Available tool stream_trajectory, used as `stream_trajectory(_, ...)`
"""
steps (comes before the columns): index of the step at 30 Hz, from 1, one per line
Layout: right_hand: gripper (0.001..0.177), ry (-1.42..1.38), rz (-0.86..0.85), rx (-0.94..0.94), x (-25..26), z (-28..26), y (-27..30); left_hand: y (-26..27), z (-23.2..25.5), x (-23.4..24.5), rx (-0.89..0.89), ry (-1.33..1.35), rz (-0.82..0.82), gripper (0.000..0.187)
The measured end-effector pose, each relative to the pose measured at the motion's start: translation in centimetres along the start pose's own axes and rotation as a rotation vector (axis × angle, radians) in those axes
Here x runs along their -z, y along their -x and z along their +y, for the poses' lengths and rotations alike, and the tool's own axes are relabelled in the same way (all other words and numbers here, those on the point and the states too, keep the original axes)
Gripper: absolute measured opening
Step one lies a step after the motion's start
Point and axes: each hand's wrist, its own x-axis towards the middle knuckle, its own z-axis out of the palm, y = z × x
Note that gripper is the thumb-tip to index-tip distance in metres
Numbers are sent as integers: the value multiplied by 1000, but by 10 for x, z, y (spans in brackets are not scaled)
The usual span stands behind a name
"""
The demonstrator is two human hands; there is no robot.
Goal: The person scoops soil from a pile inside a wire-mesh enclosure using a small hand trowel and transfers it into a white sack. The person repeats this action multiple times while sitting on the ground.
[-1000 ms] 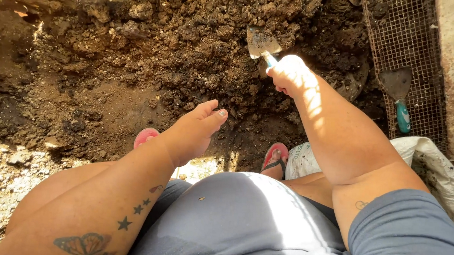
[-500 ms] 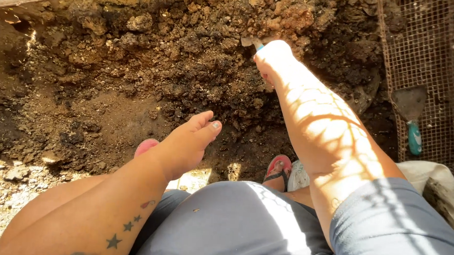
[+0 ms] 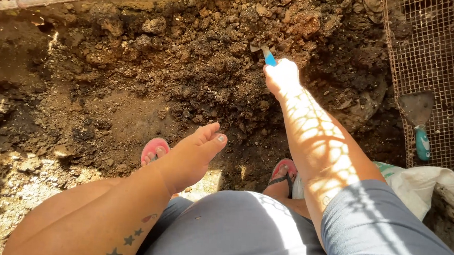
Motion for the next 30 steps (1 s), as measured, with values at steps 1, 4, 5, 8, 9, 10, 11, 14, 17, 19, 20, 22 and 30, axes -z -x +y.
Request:
stream_trajectory(1, 25, -1, 1, 4, 0, 0, 5, -1, -3, -2, -2, 0, 3, 67)
stream_trajectory(4, 31, 78, 26, 35, 7, 1, 26, -5, -15, -9, 13, -64, -12, 70)
stream_trajectory(5, 34, 76, 18, 43, 11, -3, 36, -7, -20, -12, 8, -83, -5, 70)
stream_trajectory(8, 33, 22, 31, 127, 32, -14, 70, 11, -14, -15, -9, -90, -8, 69)
stream_trajectory(9, 32, -28, 41, 200, 39, -18, 83, 22, -10, -16, -11, -73, -18, 67)
stream_trajectory(10, 32, -30, 49, 203, 46, -24, 95, 24, -12, -18, -19, -78, -18, 67)
stream_trajectory(11, 35, -31, 63, 255, 52, -30, 106, 26, -14, -21, -29, -86, -18, 66)
stream_trajectory(14, 40, -6, 104, 382, 50, -9, 112, 39, -20, -28, -60, -111, -27, 65)
stream_trajectory(17, 39, 55, 196, 451, 33, 34, 110, 39, -31, -32, -104, -152, -32, 67)
stream_trajectory(19, 34, 88, 275, 449, 31, 53, 110, 40, -35, -35, -138, -179, -28, 67)
stream_trajectory(20, 33, 29, 198, 391, 35, 59, 113, 44, -35, -36, -144, -190, -25, 67)
stream_trajectory(22, 32, -31, 130, 337, 45, 59, 127, 52, -35, -38, -159, -207, -24, 67)
stream_trajectory(30, 56, 44, -12, -29, 92, 28, 205, 107, -16, -49, -112, -282, -10, 67)
